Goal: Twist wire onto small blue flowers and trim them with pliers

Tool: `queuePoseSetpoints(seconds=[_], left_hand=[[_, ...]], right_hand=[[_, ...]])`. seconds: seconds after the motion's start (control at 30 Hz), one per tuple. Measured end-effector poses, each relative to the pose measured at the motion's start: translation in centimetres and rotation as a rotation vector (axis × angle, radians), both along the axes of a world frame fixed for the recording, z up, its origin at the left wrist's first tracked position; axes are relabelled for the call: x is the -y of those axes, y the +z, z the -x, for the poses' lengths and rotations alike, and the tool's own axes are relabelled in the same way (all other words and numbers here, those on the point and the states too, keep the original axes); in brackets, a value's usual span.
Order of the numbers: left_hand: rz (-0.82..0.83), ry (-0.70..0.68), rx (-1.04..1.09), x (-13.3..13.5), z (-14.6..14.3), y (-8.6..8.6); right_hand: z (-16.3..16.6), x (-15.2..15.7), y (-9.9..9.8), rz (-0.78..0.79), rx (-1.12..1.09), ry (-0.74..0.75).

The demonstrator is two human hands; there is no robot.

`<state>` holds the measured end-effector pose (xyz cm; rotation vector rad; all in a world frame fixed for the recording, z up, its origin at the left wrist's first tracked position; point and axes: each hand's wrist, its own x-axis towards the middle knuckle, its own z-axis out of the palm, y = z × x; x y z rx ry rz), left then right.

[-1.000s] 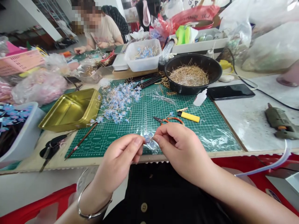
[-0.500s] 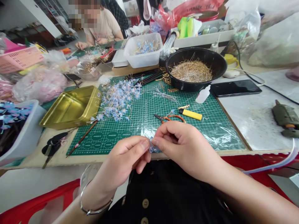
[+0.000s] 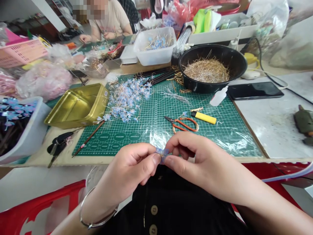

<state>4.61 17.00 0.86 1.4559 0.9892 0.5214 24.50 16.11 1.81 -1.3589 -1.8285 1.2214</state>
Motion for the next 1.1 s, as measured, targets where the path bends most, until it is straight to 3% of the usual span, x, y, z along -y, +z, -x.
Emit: queuePoseSetpoints(seconds=[0.2,0.37,0.57,0.8,1.1], left_hand=[[-0.105,-0.049,-0.079,0.3,0.1,0.3],[-0.070,-0.062,-0.067,0.5,0.0,0.4],[-0.023,-0.098,-0.021,0.5,0.1,0.6],[0.044,-0.087,-0.012,0.8,0.1,-0.3],[0.298,0.107,0.244,0.7,-1.9,-2.7]], right_hand=[[0.2,0.3,-0.7,0.193,-0.050,-0.005],[0.5,0.2,-1.4,0.275,-0.159,-0.030],[0.4,0.3,-1.2,0.315,-0.140,-0.003],[0.6,0.8,-0.8,0.210,-0.036,-0.057],[2.7,1.8,-2.2,-0.097,0.011,-0.332]])
